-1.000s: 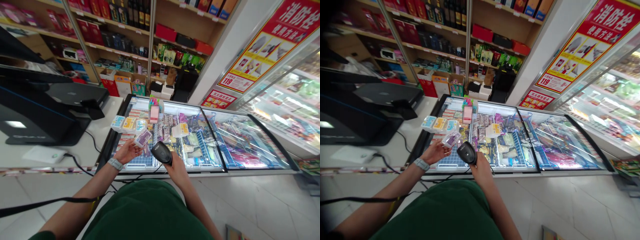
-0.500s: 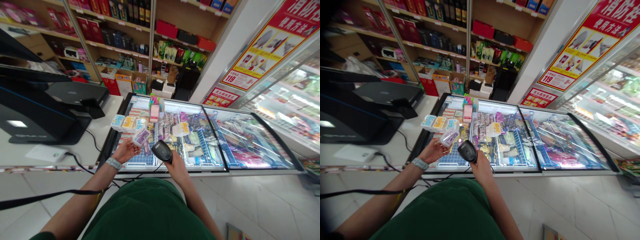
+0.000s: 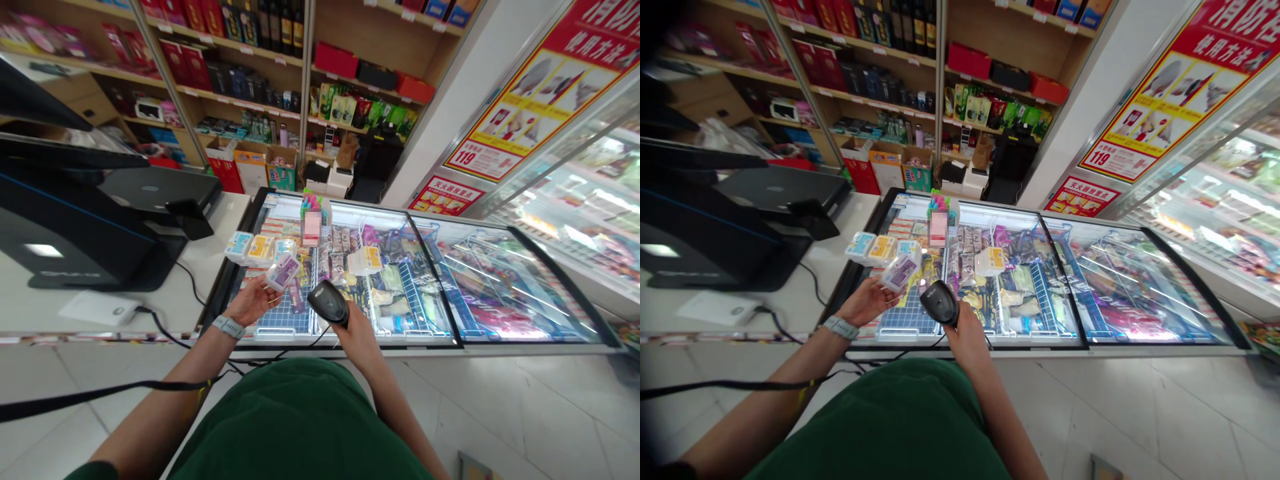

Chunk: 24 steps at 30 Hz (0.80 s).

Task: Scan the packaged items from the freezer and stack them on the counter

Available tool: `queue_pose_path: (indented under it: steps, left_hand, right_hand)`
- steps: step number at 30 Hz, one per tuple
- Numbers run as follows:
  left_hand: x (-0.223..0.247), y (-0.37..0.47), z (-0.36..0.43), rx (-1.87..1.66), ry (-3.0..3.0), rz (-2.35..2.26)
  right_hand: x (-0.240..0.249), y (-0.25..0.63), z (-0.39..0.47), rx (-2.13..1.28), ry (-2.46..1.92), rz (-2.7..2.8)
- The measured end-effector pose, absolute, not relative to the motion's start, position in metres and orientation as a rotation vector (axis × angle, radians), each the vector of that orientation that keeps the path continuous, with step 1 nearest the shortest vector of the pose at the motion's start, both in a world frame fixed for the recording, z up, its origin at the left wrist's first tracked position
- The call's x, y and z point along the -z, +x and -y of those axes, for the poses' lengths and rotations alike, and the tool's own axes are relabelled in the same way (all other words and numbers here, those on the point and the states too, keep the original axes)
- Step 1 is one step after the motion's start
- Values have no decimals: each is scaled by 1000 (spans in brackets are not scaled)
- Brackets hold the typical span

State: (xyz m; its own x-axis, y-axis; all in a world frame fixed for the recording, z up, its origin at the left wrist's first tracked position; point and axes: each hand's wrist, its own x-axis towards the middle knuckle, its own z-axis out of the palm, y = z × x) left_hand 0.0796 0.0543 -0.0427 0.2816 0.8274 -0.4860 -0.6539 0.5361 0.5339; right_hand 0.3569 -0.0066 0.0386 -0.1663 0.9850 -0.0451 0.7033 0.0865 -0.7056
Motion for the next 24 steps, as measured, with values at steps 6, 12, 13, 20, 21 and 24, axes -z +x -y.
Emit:
queue_pose_path:
  steps: [6, 12, 13, 20, 21, 24]
  left_hand:
    - [26, 46, -68, -1290, 557, -1129]
    - [23, 1, -95, -1282, 1394, -1959]
    - [25, -4, -100, -1250, 1492, -2075]
    - [46, -16, -122, -1014, 1750, -2356]
    - [48, -15, -123, -985, 1755, -2364]
    - [49, -11, -123, -911, 1754, -2385]
  right_hand:
    - [-36, 358, 8, -839, -1643, 1922]
    - [-39, 356, 10, -831, -1682, 1921]
    - [-40, 355, 10, -827, -1686, 1924]
    - [-40, 353, 12, -821, -1679, 1921]
    - [-39, 353, 12, -821, -1679, 1918]
    - [-38, 354, 13, -815, -1676, 1913]
